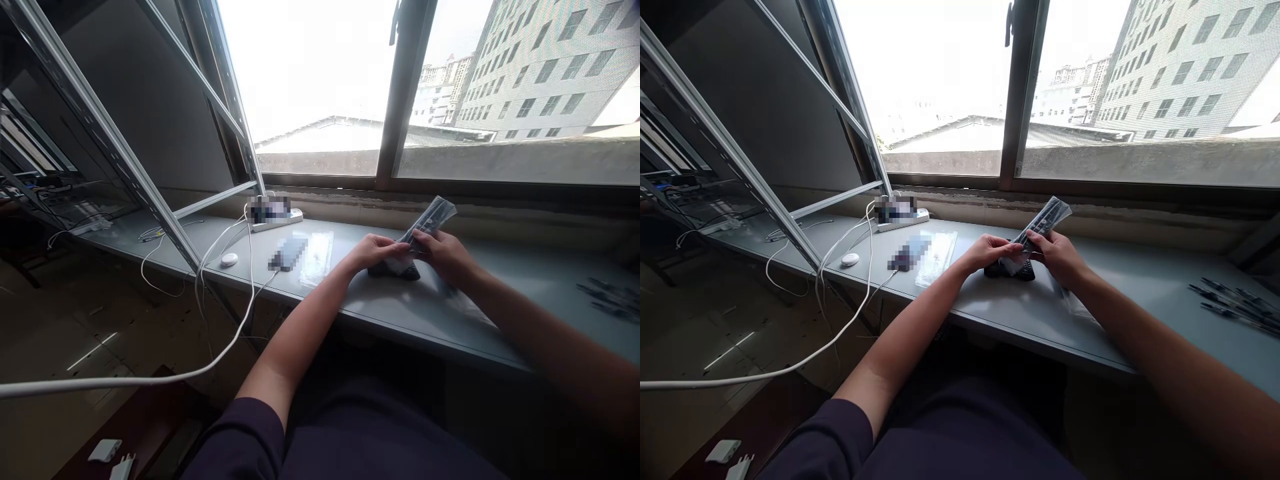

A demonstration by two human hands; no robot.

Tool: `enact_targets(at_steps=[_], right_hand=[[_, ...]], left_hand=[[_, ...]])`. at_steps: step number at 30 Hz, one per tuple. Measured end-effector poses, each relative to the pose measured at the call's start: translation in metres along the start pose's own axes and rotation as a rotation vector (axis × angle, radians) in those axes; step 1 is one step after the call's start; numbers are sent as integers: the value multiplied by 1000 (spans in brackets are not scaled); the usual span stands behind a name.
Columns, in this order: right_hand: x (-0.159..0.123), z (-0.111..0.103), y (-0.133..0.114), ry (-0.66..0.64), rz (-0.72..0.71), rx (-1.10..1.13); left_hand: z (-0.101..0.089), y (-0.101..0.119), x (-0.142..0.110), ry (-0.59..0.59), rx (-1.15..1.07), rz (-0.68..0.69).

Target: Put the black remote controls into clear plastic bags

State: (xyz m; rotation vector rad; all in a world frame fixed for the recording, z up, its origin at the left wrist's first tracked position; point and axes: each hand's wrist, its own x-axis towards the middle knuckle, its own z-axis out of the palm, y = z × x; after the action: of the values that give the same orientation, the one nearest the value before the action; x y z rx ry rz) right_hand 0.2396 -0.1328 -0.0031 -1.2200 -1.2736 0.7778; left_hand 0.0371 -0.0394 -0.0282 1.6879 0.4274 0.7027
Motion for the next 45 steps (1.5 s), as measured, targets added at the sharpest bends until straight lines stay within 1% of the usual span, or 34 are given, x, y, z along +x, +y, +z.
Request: enact_targets(at_steps=[3, 5, 7, 9, 11, 13, 16, 18, 21, 25, 31, 35, 37, 41, 45], right_hand=[[1, -6, -2, 2, 7, 9], [1, -13, -2, 24, 11, -39], [3, -21, -1, 67, 10, -145], [5, -28, 1, 112, 18, -236], [8, -35, 2, 127, 64, -355], [10, -40, 3, 105, 96, -521], [10, -45, 3, 33, 42, -778], [9, -46, 4, -39, -1, -894], [7, -47, 9, -144, -27, -990], [7, -47, 14, -186, -85, -1067], [8, -52, 19, -159, -134, -1152], [15, -55, 34, -117, -244, -1226], [19, -55, 44, -160, -227, -1238], [25, -57, 58, -284, -135, -1243], [27, -60, 62, -298, -128, -1239]], left_hand=[[1, 1, 1, 22, 8, -6], [1, 2, 2, 66, 12, 10], [0, 2, 3, 173, 68, 40], [0, 1, 2, 296, 192, 85], [0, -3, 2, 351, 328, 129], [1, -9, 3, 333, 433, 146], [2, -19, 6, 298, 525, 131], [1, -24, 8, 276, 528, 125], [-1, -27, 9, 244, 498, 132], [-5, -25, 8, 204, 525, 130], [-3, -12, 2, 115, 831, 25], [-1, -11, 1, 86, 950, 7], [-1, -13, 2, 66, 976, 10], [-2, -15, 3, 33, 988, 15], [-1, -13, 3, 35, 968, 22]])
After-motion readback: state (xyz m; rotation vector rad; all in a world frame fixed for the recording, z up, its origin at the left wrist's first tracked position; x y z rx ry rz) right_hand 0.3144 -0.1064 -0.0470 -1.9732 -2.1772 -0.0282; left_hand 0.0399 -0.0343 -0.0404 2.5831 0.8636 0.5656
